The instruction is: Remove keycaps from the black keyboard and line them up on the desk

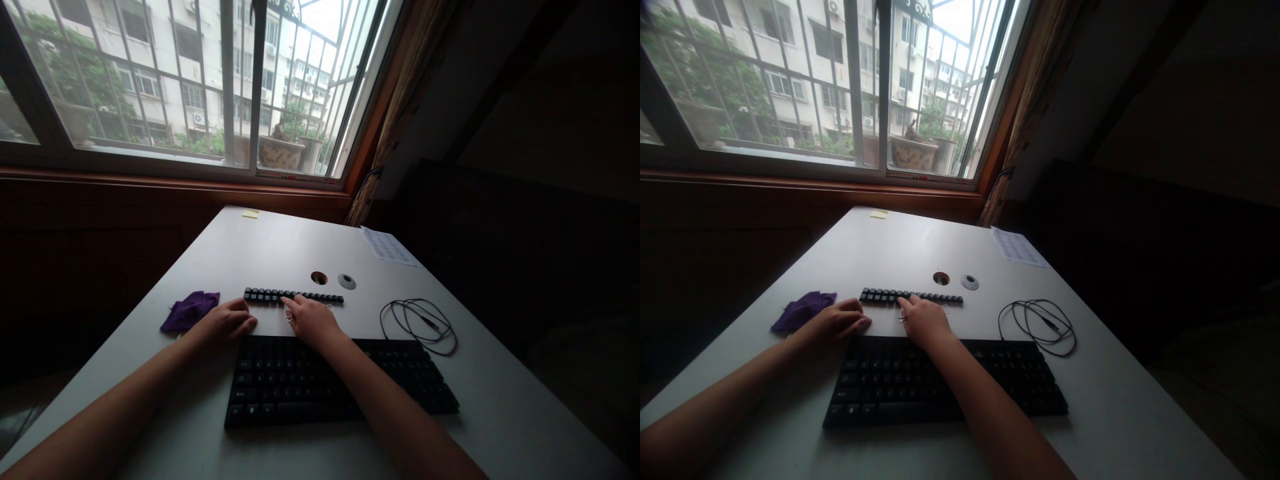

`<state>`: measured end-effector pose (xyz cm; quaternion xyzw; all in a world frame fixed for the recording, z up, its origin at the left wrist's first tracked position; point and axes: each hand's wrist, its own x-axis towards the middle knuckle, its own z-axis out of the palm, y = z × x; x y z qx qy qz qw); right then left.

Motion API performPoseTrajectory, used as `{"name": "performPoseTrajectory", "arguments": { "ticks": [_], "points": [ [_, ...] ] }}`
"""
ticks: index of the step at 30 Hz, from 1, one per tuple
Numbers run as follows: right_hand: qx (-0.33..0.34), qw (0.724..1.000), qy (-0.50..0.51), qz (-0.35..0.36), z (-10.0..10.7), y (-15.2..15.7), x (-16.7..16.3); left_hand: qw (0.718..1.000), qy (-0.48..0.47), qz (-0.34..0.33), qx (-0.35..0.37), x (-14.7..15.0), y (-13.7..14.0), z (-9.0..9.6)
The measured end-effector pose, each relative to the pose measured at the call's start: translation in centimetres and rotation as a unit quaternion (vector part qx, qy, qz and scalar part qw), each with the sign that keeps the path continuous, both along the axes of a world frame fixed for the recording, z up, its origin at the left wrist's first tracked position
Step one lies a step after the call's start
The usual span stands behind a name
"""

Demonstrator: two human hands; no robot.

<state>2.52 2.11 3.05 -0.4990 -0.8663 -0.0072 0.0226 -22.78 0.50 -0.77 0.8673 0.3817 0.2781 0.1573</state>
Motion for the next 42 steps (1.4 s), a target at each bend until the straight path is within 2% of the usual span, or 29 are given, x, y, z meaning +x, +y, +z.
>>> {"name": "performPoseTrajectory", "arguments": {
  "ticks": [22, 28, 32, 35, 38, 40, 42],
  "points": [
    [0.016, 1.000, 0.001, -0.006, 0.0, -0.2, -0.5, 1.000, -0.010, 0.000, 0.003, 0.0, 0.1, -0.4],
    [0.022, 0.999, 0.045, -0.011, 0.6, -0.5, -0.1, 1.000, -0.014, 0.003, 0.008, 0.1, -0.1, 0.0],
    [0.017, 0.992, 0.129, 0.001, 1.8, -0.9, 0.8, 1.000, -0.012, 0.009, 0.000, 0.0, 0.0, -0.1],
    [0.003, 0.970, 0.242, 0.010, 2.8, -1.4, 2.0, 1.000, -0.013, -0.001, -0.016, 0.0, -0.1, 0.0],
    [-0.031, 0.931, 0.363, -0.022, 3.3, -2.0, 3.2, 0.999, -0.024, -0.033, -0.035, -0.1, -0.4, 0.5],
    [-0.065, 0.890, 0.446, -0.062, 3.4, -2.5, 3.6, 0.997, -0.029, -0.061, -0.046, -0.1, -0.7, 1.0],
    [-0.095, 0.832, 0.537, -0.102, 3.4, -3.2, 3.7, 0.994, -0.028, -0.089, -0.063, -0.1, -1.0, 1.6]
  ]
}}
